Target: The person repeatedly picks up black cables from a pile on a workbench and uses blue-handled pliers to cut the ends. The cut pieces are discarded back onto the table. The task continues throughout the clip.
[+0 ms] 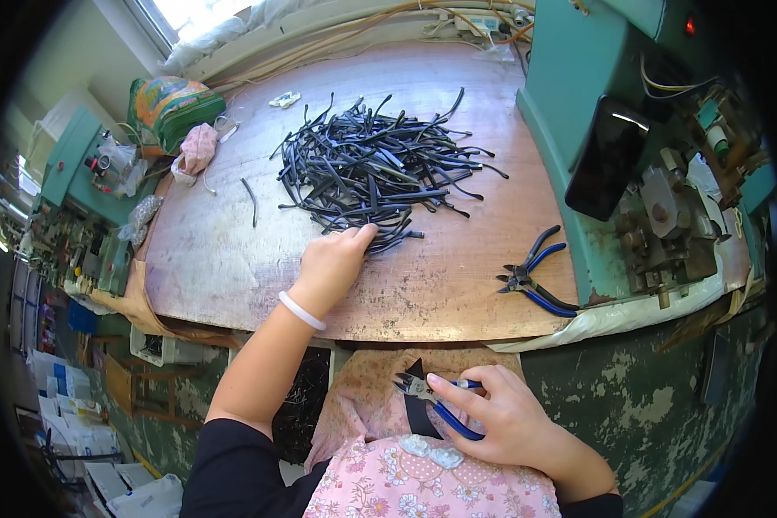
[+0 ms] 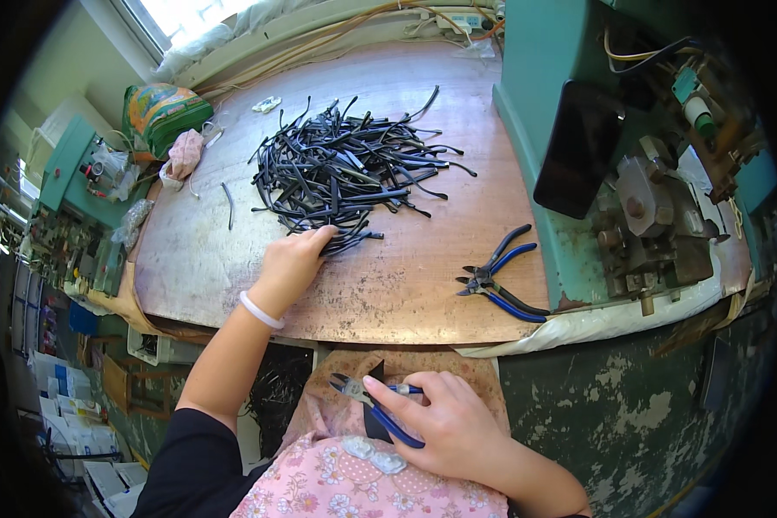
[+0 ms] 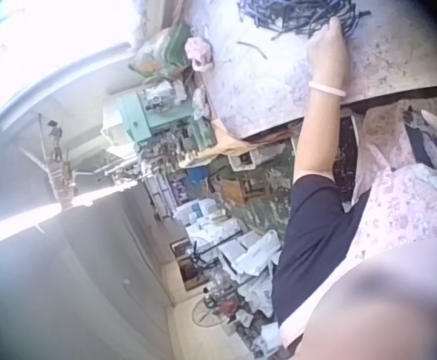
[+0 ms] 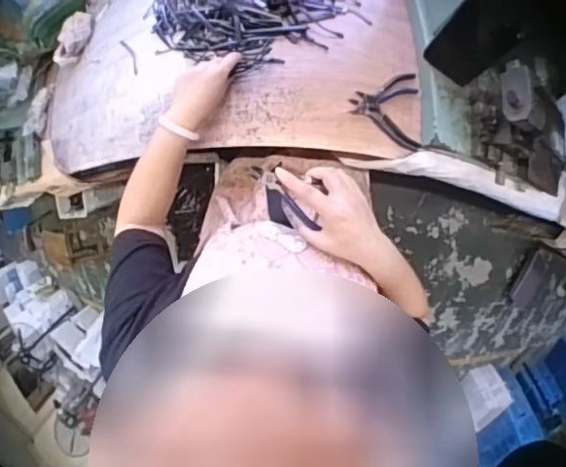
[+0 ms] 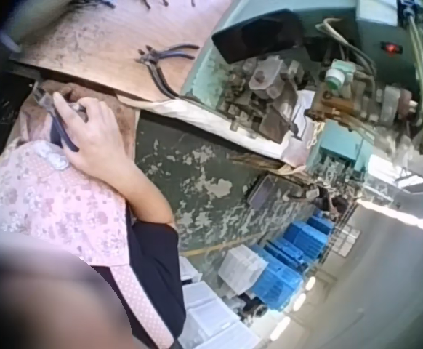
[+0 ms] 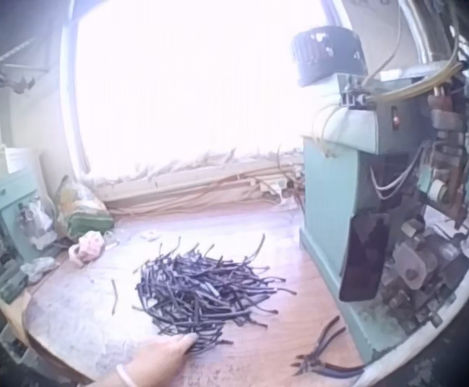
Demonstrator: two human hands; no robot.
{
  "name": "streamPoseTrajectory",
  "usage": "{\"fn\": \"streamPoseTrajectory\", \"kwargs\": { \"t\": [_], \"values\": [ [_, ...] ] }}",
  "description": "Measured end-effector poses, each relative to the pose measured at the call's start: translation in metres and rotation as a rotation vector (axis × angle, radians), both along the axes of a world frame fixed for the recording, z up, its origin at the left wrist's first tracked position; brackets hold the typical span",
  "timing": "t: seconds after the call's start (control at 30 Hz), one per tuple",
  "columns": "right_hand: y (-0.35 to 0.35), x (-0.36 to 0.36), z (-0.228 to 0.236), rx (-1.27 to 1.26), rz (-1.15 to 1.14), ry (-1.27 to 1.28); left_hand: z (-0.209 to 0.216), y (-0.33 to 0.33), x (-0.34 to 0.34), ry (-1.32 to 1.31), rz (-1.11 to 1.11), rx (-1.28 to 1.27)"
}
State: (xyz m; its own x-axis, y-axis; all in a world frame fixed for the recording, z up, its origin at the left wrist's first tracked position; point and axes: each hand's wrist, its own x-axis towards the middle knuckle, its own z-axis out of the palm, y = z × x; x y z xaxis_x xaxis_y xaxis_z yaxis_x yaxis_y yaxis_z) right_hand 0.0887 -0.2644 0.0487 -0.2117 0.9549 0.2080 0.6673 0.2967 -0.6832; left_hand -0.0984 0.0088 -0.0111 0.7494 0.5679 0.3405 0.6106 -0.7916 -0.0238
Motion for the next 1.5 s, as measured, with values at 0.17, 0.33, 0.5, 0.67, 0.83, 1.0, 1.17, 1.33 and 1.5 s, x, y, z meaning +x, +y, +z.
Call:
{"fn": "streamPoseTrajectory", "kwargs": {
  "t": [0.17,0.33,0.5,0.67,0.83,1.0,1.17,1.33,1.5],
  "values": [
    [0.0,0.002,-0.005,-0.006,-0.018,0.021,-0.011,0.005,-0.002,0.033,-0.101,0.052],
    [0.001,0.002,-0.007,-0.023,0.004,0.007,-0.001,0.0,-0.007,0.148,-0.141,0.049],
    [-0.002,0.002,-0.008,-0.015,-0.014,0.03,0.007,-0.017,-0.013,0.196,-0.223,-0.027],
    [-0.003,0.005,-0.016,-0.05,-0.11,0.16,0.014,-0.051,-0.011,-0.238,-0.128,-0.196],
    [-0.004,0.007,-0.01,-0.073,-0.102,0.195,0.021,-0.062,-0.01,-0.106,0.191,-0.373],
    [-0.002,0.007,-0.021,-0.046,-0.06,0.212,0.008,-0.059,-0.01,0.005,0.0,-0.262],
    [-0.006,0.016,-0.026,-0.352,-0.128,0.549,0.009,-0.061,-0.011,-0.154,0.029,-0.358],
    [0.002,0.015,-0.021,-0.27,-0.164,0.279,0.049,-0.086,-0.009,-0.854,-0.04,-1.564],
    [0.009,0.003,-0.003,0.072,-0.084,-0.076,0.055,-0.101,-0.011,-1.062,-0.246,-1.872]
  ]
}}
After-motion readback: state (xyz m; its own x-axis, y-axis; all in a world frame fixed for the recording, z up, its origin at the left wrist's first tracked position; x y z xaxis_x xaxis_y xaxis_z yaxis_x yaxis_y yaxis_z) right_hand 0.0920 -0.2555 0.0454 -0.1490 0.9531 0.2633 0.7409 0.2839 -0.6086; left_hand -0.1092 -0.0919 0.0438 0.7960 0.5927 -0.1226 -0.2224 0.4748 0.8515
